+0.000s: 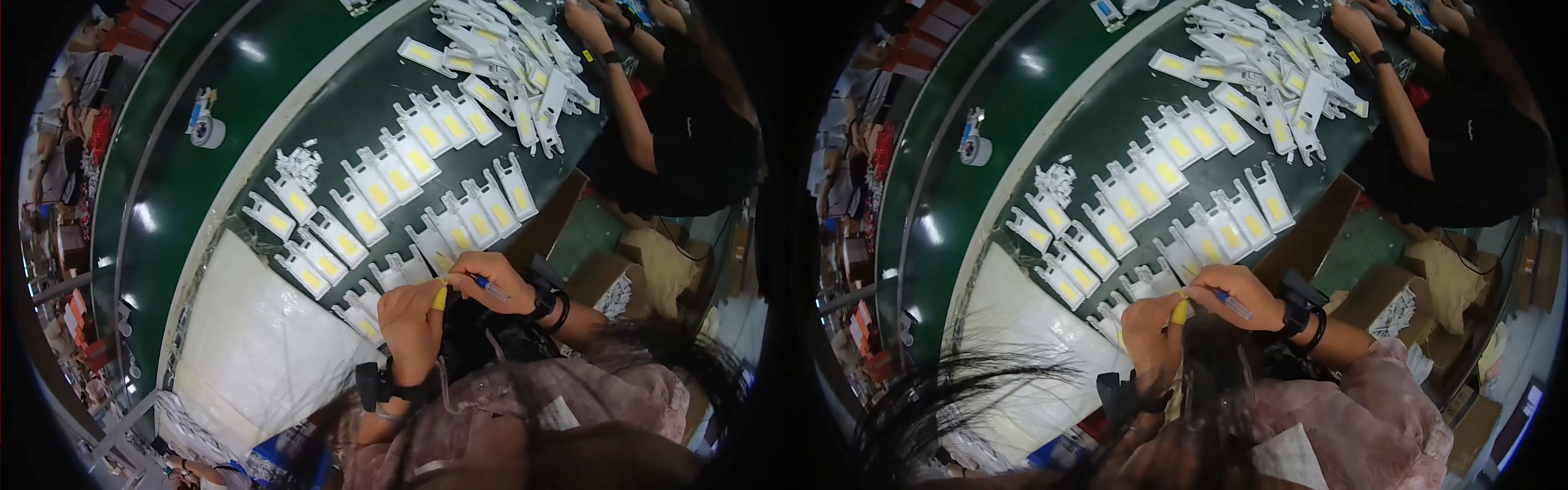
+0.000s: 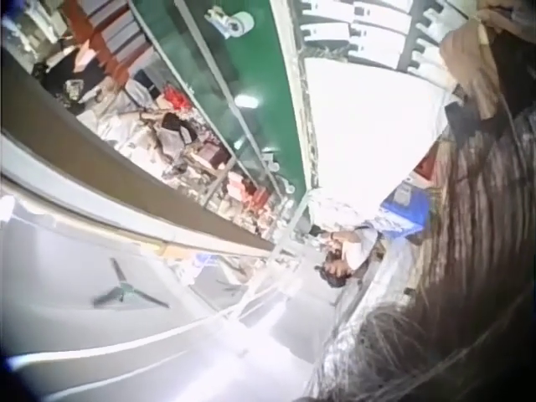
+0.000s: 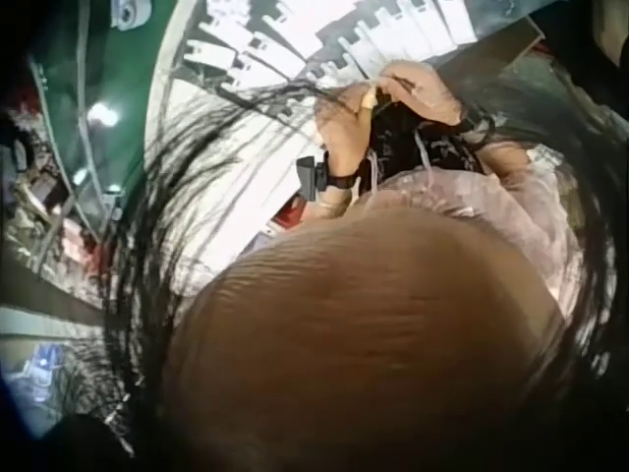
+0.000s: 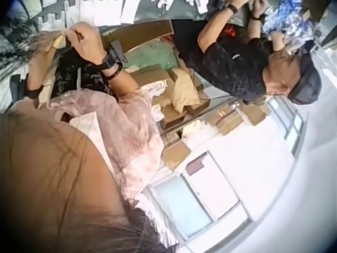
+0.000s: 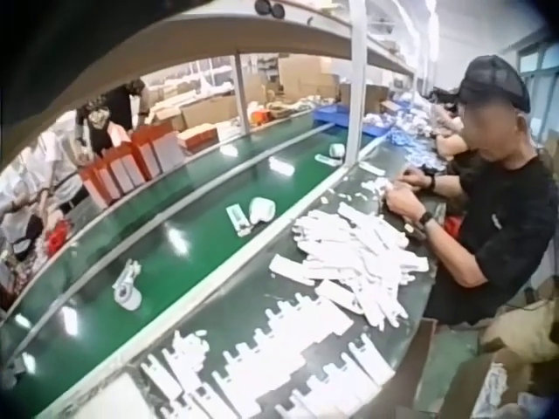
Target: The person applies adhesive strips to white plastic components, then picks up a small white housing and fits a blue battery and a yellow component into it. Finally, the person presses the parts together and places the assembled unit onto the green conveyor belt.
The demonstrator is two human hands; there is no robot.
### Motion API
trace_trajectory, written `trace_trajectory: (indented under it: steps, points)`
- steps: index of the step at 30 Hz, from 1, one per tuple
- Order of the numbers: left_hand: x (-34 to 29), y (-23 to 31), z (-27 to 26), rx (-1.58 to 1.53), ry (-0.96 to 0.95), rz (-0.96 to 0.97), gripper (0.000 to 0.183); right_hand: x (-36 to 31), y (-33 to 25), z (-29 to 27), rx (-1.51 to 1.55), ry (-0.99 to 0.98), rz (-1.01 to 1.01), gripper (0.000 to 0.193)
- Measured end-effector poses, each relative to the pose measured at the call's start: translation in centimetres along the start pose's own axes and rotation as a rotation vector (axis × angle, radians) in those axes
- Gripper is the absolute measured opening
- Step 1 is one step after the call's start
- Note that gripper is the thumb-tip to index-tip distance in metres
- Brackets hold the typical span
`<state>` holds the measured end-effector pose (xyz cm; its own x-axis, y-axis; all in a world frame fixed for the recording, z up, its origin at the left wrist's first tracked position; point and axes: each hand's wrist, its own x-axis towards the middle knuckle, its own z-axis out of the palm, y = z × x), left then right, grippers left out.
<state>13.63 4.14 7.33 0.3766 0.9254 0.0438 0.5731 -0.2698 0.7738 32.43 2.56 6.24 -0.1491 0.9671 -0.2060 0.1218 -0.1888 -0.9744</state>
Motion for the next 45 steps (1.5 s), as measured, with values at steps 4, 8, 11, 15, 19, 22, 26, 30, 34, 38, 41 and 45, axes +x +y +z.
trace_trajectory:
  steps: [4, 8, 11, 15, 19, 22, 26, 30, 34, 38, 41, 45]
  points:
    - [1.5, 1.0, 2.7, -0.063, 0.076, -0.024, 0.021, -0.3, 1.0, -3.5, -0.336, 0.124, -0.291, 0.009]
    - [3.4, 2.3, 4.7, -0.001, 0.173, -0.023, 0.022, -0.6, 2.2, -6.5, -0.743, 0.276, -0.478, 0.028]
    - [5.2, 2.6, 6.2, 0.107, 0.21, 0.017, 0.024, -0.3, 3.2, -7.9, -0.861, 0.234, -0.454, 0.036]
    - [7.1, 2.3, 8.3, 0.197, 0.219, 0.062, 0.026, -0.1, 4.1, -8.6, -0.831, 0.156, -0.41, 0.037]
    - [7.8, 1.7, 9.5, 0.323, 0.236, 0.097, 0.029, 0.1, 4.2, -8.9, -0.802, 0.143, -0.407, 0.038]
    - [8.0, 1.3, 9.8, 0.361, 0.237, 0.131, 0.029, 0.2, 4.2, -9.0, -0.798, 0.15, -0.413, 0.036]
    - [8.4, 0.8, 9.9, 0.421, 0.223, 0.17, 0.025, 0.3, 4.3, -8.9, -0.787, 0.151, -0.399, 0.035]
    - [8.4, 0.6, 10.2, 0.456, 0.225, 0.177, 0.024, 0.2, 4.3, -8.8, -0.796, 0.156, -0.394, 0.034]
    - [8.3, 0.7, 10.1, 0.509, 0.225, 0.171, 0.021, 0.3, 4.3, -8.8, -0.787, 0.166, -0.385, 0.034]
    - [7.8, 1.7, 9.6, 0.652, 0.144, 0.123, 0.023, 0.3, 4.2, -8.8, -0.797, 0.167, -0.405, 0.035]
    - [6.8, 2.2, 9.9, 0.675, 0.033, 0.1, 0.03, 0.3, 4.4, -8.9, -0.804, 0.159, -0.404, 0.035]
    - [6.0, 1.8, 10.1, 0.641, -0.047, 0.059, 0.048, 0.2, 4.4, -9.3, -0.75, 0.159, -0.377, 0.036]
